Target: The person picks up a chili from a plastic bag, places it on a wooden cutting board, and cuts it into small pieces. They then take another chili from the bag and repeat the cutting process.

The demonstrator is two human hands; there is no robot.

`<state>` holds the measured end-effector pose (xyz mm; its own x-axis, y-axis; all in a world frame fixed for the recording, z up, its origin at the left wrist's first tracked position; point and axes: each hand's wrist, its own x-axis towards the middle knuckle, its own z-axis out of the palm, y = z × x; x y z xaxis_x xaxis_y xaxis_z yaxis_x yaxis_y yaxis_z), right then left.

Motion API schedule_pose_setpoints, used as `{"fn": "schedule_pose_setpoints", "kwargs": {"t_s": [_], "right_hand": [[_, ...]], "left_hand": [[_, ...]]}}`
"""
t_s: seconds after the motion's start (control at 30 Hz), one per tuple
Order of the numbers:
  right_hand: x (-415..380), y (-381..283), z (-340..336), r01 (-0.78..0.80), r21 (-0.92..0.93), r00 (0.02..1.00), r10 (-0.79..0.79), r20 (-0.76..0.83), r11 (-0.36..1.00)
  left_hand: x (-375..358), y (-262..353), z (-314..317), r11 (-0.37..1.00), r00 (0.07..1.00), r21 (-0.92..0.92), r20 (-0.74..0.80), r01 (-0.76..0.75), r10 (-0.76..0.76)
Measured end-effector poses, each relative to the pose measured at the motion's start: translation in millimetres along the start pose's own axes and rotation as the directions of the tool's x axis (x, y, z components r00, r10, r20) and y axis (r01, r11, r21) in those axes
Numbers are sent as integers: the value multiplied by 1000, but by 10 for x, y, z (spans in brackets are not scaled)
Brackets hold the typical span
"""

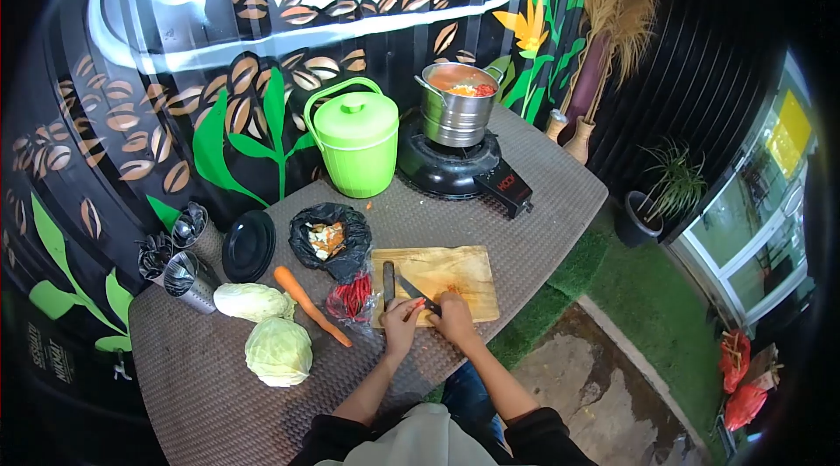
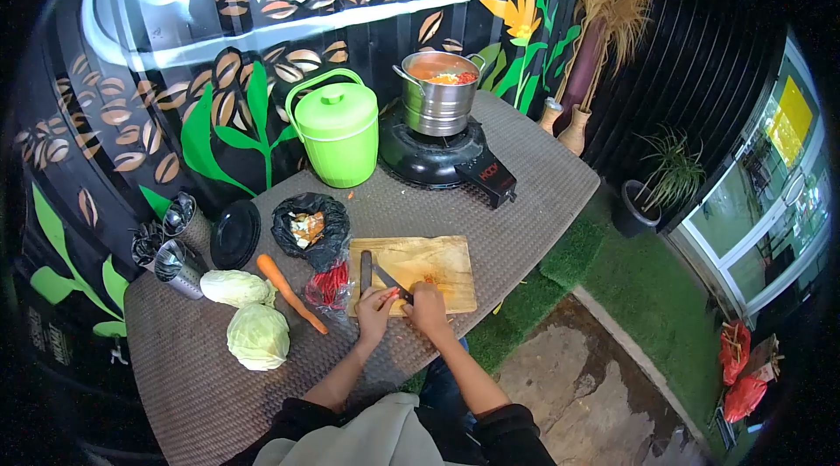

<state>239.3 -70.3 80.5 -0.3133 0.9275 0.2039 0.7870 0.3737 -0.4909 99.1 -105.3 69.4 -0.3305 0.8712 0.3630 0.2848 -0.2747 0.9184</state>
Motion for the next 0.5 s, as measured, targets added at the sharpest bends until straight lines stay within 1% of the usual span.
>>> {"fn": "schedule_pose_setpoints", "kwargs": {"t_s": [0.03, 0.07, 0.13, 0.17, 0.23, 0.27, 0.33, 0.37, 0.43, 0.47, 0.5], "right_hand": [[-56, -28, -93, -85, 38, 996, 85, -6, 996], [-116, -61, -184, -91, 39, 996, 91, -11, 995], [-236, -84, -331, -343, 70, 937, 336, 97, 937], [-293, -19, -326, -352, 70, 934, 345, 92, 933], [-401, 76, -323, -386, 196, 919, 395, -6, 901], [-436, 120, -315, -393, 195, 915, 403, -10, 898], [-514, 107, -368, -399, 295, 901, 431, -53, 868], [-547, 110, -350, -406, 295, 896, 440, -55, 865], [-593, 65, -304, -291, 229, 935, 326, -136, 929], [-600, 53, -290, -294, 227, 935, 329, -135, 928], [-602, -5, -312, -348, 186, 928, 366, -72, 919]], "left_hand": [[10, -15, 5, 999, 998, 36, 55, -13, 11], [24, -28, 15, 999, 998, 35, 63, -17, 14], [35, -85, 58, 995, 991, 99, 132, -11, -2], [59, -118, 90, 995, 990, 96, 143, -13, 0], [126, -156, 171, 961, 971, 224, 206, -164, 118], [142, -170, 228, 961, 970, 219, 214, -166, 119], [167, -114, 323, 967, 965, 240, 262, -81, 16], [164, -93, 342, 968, 962, 237, 271, -82, 15], [150, -112, 390, 906, 955, 365, 274, -215, 116], [137, -124, 398, 907, 954, 363, 276, -214, 114], [121, -135, 391, 891, 948, 380, 283, -248, 144]]}}
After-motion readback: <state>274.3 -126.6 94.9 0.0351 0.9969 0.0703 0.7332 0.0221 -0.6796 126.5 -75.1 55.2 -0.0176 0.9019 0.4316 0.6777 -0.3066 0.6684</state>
